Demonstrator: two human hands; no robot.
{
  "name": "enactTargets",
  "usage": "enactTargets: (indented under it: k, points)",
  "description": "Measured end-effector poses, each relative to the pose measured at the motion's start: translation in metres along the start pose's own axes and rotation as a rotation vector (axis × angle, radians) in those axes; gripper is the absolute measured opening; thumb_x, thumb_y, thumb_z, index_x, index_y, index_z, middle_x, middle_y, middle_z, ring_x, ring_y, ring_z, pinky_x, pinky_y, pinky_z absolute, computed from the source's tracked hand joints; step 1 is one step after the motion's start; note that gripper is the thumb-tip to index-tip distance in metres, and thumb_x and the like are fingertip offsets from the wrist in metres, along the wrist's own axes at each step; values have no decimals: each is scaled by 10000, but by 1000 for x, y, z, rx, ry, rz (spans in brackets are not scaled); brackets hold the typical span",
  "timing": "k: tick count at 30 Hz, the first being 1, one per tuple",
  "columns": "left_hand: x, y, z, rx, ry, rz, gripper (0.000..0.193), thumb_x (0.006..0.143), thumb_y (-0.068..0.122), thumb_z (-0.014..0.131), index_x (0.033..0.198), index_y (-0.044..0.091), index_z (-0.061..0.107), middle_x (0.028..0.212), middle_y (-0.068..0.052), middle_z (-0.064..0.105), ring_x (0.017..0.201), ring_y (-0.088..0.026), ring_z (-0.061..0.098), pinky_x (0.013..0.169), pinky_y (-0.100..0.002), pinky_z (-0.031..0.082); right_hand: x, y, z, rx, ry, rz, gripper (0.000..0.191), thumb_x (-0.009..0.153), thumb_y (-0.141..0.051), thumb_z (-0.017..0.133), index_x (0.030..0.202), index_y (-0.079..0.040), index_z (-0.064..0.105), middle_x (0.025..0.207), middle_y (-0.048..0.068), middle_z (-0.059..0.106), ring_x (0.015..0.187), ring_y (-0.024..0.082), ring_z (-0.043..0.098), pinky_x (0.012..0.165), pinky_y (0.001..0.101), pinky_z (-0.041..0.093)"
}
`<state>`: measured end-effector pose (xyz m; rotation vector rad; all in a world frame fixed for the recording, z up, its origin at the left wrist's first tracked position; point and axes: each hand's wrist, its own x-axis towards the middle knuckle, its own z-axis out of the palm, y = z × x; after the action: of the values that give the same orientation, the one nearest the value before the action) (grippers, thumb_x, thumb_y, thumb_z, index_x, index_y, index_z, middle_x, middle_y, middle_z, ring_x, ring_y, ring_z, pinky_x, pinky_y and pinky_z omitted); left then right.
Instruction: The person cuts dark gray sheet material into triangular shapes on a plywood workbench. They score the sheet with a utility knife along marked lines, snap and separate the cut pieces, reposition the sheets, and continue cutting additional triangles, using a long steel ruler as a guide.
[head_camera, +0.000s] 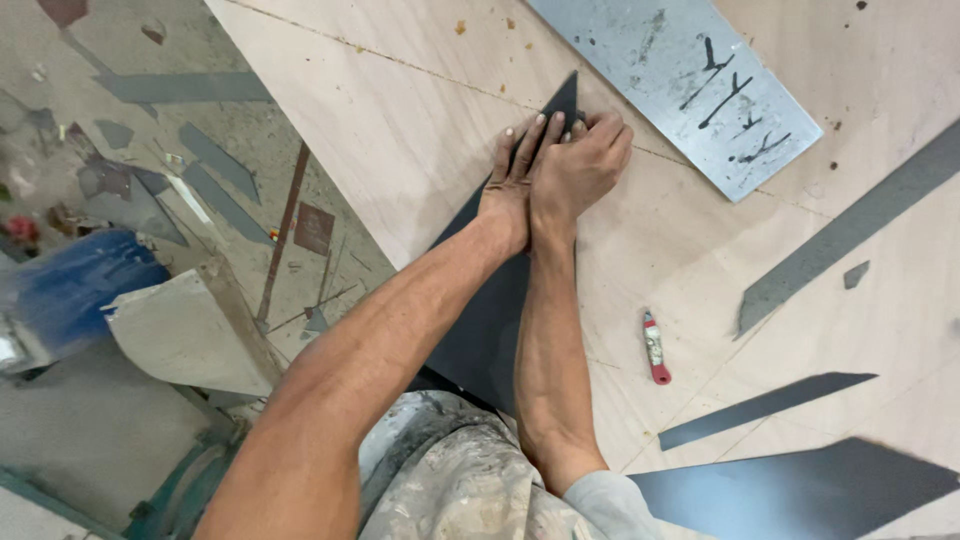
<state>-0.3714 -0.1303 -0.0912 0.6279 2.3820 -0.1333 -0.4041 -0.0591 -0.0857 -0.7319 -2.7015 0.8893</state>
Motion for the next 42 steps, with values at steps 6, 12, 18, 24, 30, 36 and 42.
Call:
enactTargets:
  k: [6,12,18,24,30,36,42]
  points:
    - [6,1,9,80,-98,21,1178,836,495,666,1682,81,-43,1700,-221,-187,1525,-461,-212,1176,-663,-93,4,-7,-1,-14,-19,-10,292,852,-162,753,1007,-9,558,1049,183,591,989,407,579,862,518,472]
    - [17,-4,-17,326,-132,-2,1307,733,612,732,1681,97,-7,1693,-264,-198,1496,-520,-226,1142,-681,-108,29,-44,-22,-28,-43,62,307,851,-205,754,1001,-6,575,1054,182,590,1034,406,574,913,502,483]
    - [20,-6,-25,241,-77,-15,1250,782,566,698,1668,102,-52,1676,-253,-257,1486,-525,-286,1150,-691,-147,36,-60,-42,-53,-18,21,329,865,-201,729,1033,27,562,1064,207,577,1012,411,576,888,500,490]
    - [22,-11,-29,213,-164,-1,1318,745,549,740,1682,102,-72,1679,-270,-285,1507,-522,-288,1182,-677,-129,35,-62,-44,-61,-24,-18,283,873,-201,723,998,0,568,1052,199,577,1014,400,587,896,485,496]
    - [17,-12,-47,189,-153,-15,1347,715,520,773,1683,147,-86,1681,-260,-303,1524,-478,-296,1204,-660,-103,42,-67,-59,-45,-39,3,350,853,-234,741,1023,15,564,1069,202,577,1029,400,588,901,478,502]
    - [3,-11,-59,-92,-66,-9,1613,551,623,910,1618,8,-132,1685,-256,-230,1553,-444,-218,1239,-631,-46,25,-17,-73,41,-55,-63,331,946,-184,602,1214,5,640,1279,269,593,1088,436,611,921,490,535]
    - [-5,-4,-63,-123,-205,-37,1635,564,605,938,1610,9,-168,1681,-237,-257,1549,-414,-249,1244,-606,-83,-60,147,-194,102,59,94,294,988,-171,766,1177,41,687,1122,179,679,1002,297,679,841,383,563]
